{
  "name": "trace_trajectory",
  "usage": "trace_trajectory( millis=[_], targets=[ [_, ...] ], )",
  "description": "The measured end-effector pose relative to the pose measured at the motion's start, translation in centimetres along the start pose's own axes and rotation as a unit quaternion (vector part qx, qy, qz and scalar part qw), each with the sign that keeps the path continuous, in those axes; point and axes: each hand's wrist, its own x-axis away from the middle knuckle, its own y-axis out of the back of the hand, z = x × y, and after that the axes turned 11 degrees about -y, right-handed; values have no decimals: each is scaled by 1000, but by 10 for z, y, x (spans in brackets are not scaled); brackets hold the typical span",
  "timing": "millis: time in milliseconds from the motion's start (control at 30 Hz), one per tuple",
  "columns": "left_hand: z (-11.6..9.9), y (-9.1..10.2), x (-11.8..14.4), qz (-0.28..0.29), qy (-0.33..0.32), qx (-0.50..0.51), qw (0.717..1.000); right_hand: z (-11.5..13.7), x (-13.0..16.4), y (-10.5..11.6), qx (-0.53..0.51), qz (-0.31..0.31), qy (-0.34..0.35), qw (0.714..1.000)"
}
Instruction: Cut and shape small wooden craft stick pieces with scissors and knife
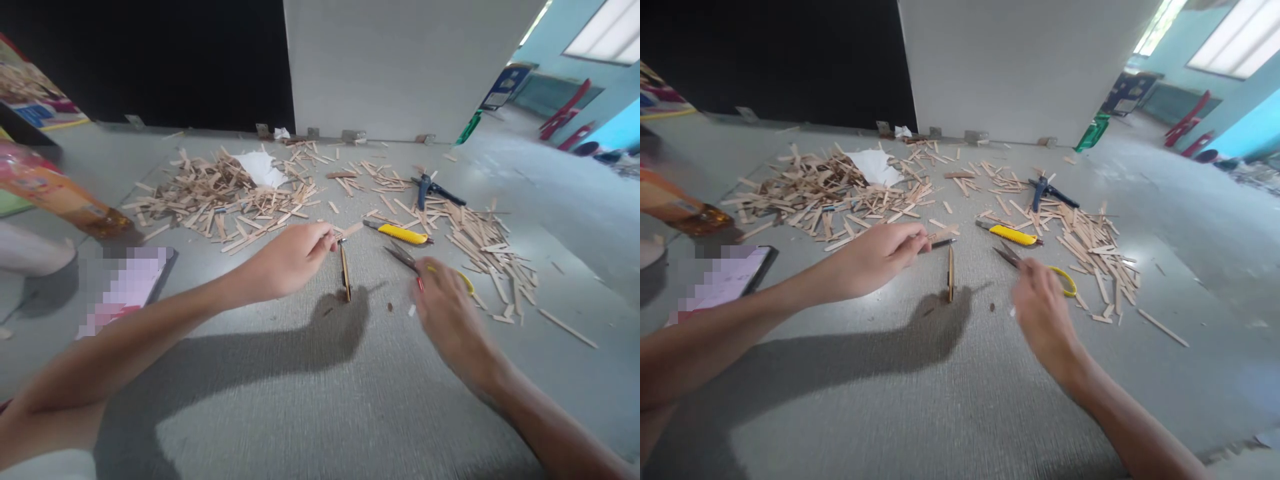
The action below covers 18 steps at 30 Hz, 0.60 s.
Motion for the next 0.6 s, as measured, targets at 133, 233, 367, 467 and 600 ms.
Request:
trace_trajectory(
  millis=[133, 233, 367, 467, 600],
  targets=[
    [3, -3, -3, 2, -3, -15, 1000, 32, 14, -8, -80, 70, 350, 931],
    [7, -6, -5, 6, -19, -16, 1000, 40, 15, -9, -84, 73, 367, 924],
    [11, -6, -5, 8, -29, -14, 999, 30, 9, -11, -136, -2, 267, 954],
    [14, -7, -5, 35, -22, -1, 999, 21, 4, -15, -138, -43, 216, 966],
    [16, -8, -6, 71, -13, 60, 996, 19, -1, -19, -131, -46, 230, 963]
  ],
)
